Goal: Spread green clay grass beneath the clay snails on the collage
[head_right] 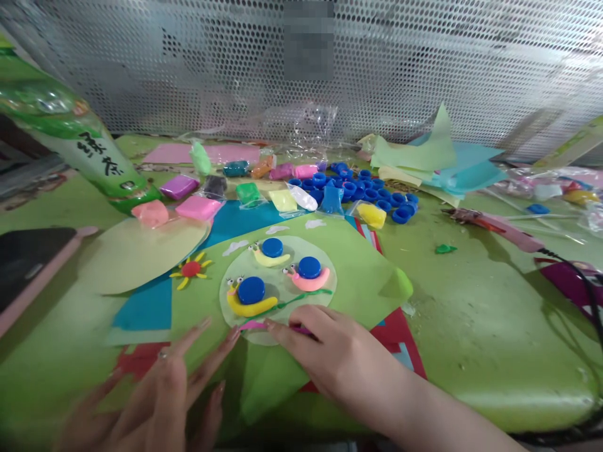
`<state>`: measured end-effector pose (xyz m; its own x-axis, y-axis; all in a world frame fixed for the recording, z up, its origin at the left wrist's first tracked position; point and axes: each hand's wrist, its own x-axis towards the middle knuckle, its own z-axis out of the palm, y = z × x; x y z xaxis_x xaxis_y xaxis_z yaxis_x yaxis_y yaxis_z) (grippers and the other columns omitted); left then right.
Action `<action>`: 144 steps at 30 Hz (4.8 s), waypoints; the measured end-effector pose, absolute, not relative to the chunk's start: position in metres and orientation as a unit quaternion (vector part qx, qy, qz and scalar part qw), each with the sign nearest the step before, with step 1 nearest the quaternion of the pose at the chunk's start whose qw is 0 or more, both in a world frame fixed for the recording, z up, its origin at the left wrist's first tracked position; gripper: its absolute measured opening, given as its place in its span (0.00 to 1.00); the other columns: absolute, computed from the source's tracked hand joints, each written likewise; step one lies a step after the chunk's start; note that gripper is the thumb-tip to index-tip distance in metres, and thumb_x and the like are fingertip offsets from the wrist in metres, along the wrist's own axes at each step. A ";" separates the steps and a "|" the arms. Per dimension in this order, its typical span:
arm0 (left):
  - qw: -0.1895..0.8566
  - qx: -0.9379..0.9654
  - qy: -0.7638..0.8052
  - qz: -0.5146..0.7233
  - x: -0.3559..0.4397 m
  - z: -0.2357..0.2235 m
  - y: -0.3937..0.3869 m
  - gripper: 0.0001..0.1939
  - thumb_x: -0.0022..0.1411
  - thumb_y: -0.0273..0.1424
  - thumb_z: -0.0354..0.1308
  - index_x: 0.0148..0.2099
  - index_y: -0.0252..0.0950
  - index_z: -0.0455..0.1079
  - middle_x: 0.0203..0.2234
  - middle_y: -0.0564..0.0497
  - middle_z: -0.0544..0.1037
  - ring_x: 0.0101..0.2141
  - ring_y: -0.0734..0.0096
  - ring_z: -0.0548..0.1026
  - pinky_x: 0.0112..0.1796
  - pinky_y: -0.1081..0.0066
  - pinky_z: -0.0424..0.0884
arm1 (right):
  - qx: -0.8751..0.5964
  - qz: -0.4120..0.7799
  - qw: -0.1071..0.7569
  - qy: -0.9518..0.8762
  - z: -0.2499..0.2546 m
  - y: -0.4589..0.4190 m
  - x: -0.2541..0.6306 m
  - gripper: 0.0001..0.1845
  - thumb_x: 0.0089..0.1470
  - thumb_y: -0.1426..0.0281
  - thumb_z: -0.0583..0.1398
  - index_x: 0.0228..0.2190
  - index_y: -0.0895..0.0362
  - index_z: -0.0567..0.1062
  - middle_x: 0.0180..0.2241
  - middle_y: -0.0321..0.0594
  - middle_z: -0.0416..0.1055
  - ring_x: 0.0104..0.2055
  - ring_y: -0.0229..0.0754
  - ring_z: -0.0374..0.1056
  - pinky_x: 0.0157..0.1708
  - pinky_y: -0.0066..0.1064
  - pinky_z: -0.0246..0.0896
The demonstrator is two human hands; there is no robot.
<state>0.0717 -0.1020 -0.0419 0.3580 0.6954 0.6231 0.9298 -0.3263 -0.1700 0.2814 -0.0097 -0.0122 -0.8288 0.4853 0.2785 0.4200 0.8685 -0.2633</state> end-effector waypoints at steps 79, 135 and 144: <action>0.263 -0.778 -0.528 -0.219 0.051 -0.045 -0.096 0.25 0.59 0.38 0.49 0.55 0.28 0.61 0.33 0.44 0.76 0.35 0.61 0.70 0.37 0.62 0.59 | -0.330 0.783 0.359 -0.386 -0.001 -0.016 0.285 0.08 0.51 0.67 0.63 0.30 0.58 0.69 0.26 0.36 0.73 0.29 0.33 0.69 0.32 0.26 0.63; 0.268 -0.840 -0.451 -0.139 0.032 -0.053 -0.101 0.21 0.55 0.38 0.53 0.49 0.31 0.62 0.37 0.42 0.74 0.41 0.58 0.69 0.41 0.60 0.60 | -0.167 -0.162 0.051 -0.971 0.005 -0.009 0.265 0.18 0.55 0.78 0.53 0.47 0.57 0.70 0.30 0.38 0.70 0.29 0.42 0.64 0.26 0.35 0.54; 0.259 -0.840 -0.459 -0.128 0.034 -0.053 -0.100 0.20 0.56 0.39 0.51 0.46 0.32 0.65 0.35 0.43 0.74 0.39 0.58 0.68 0.40 0.60 0.60 | -0.185 -0.165 0.064 -0.967 0.008 -0.015 0.265 0.16 0.54 0.78 0.51 0.40 0.57 0.74 0.29 0.37 0.70 0.28 0.43 0.61 0.26 0.36 0.50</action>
<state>0.0336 -0.1000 -0.0527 0.5465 0.7041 0.4535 0.8372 -0.4450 -0.3179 0.2653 -0.0151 0.0084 -0.9235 0.3367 0.1841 0.3787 0.8771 0.2954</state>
